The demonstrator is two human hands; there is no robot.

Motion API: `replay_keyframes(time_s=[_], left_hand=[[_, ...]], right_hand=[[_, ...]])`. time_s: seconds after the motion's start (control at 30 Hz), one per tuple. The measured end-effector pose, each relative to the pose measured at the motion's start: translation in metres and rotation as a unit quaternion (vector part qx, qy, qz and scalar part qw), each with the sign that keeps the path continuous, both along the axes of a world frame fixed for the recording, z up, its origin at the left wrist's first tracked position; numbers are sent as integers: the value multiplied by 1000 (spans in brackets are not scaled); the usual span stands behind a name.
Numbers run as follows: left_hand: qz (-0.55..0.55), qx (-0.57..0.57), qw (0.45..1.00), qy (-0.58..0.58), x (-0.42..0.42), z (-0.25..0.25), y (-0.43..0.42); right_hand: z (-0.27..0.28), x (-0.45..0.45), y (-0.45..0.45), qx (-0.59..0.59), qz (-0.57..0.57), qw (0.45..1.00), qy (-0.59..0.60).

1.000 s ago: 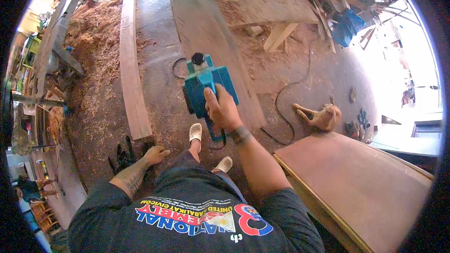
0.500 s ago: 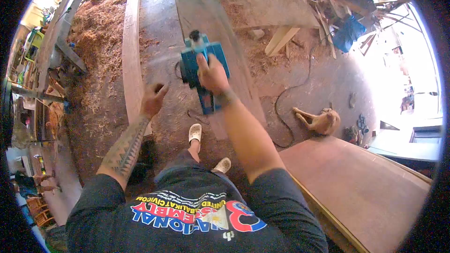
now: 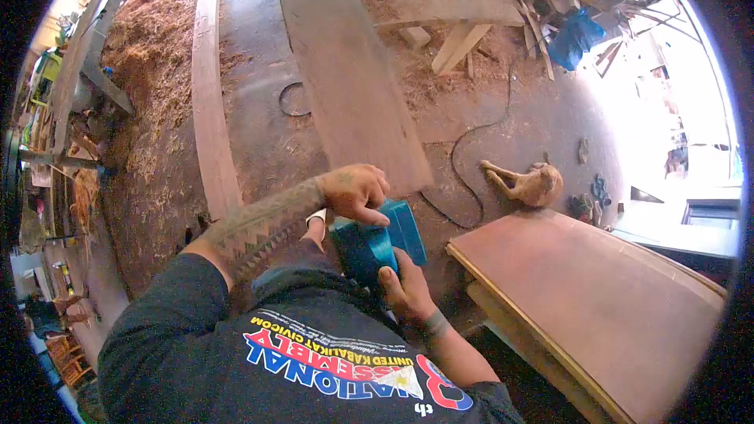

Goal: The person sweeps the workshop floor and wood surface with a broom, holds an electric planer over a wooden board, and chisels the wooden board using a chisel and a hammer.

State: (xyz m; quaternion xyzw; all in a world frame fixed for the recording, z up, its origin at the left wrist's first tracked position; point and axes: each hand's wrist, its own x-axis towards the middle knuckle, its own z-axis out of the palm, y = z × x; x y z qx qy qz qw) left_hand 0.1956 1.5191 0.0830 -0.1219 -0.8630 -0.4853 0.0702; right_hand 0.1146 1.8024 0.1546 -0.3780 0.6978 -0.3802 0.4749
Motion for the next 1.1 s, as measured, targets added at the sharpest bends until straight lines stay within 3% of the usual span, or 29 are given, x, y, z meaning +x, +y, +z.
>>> replay_keyframes(time_s=[0.1, 0.17, 0.23, 0.3, 0.37, 0.43, 0.5, 0.57, 0.63, 0.73, 0.8, 0.93, 1.03, 1.1], left_hand=[[-2, -44, 999, -11, 2, 3, -27], [158, -41, 981, 102, 20, 9, -37], [322, 7, 920, 224, 37, -9, -55], [486, -44, 863, 131, 80, -51, -79], [553, -89, 811, 170, 119, -98, -78], [585, -38, 808, -63, 159, -129, -61], [564, 93, 761, -307, 187, -161, -40], [477, 120, 778, -391, 198, -182, -4], [405, 201, 865, -216, 192, -200, 33], [331, 63, 909, -244, 159, -208, 57], [194, -62, 939, -277, 139, -179, 60], [185, 71, 868, -456, 142, -198, 69], [269, 176, 803, -502, 174, -201, 59], [317, 142, 791, -503, 200, -203, 48]], right_hand=[[-12, -2, -20, -4, 1, 1000, -18], [-13, -1, -41, -10, -8, 999, -36], [-9, 0, -63, -34, -11, 999, -29], [-16, -1, -83, -56, 3, 998, -31], [-18, -3, -104, -46, 2, 997, -55], [-21, -5, -126, -58, 5, 997, -56], [-22, -5, -148, -70, 4, 996, -57], [-26, -6, -169, -68, 4, 995, -75], [-29, -8, -189, -84, 7, 993, -79], [-32, -9, -220, -72, 2, 994, -86], [-31, -8, -239, -86, -1, 993, -82], [-29, -10, -279, -99, -4, 993, -68], [-28, -11, -313, -93, -1, 993, -73], [-34, -11, -333, -103, -5, 993, -66]])
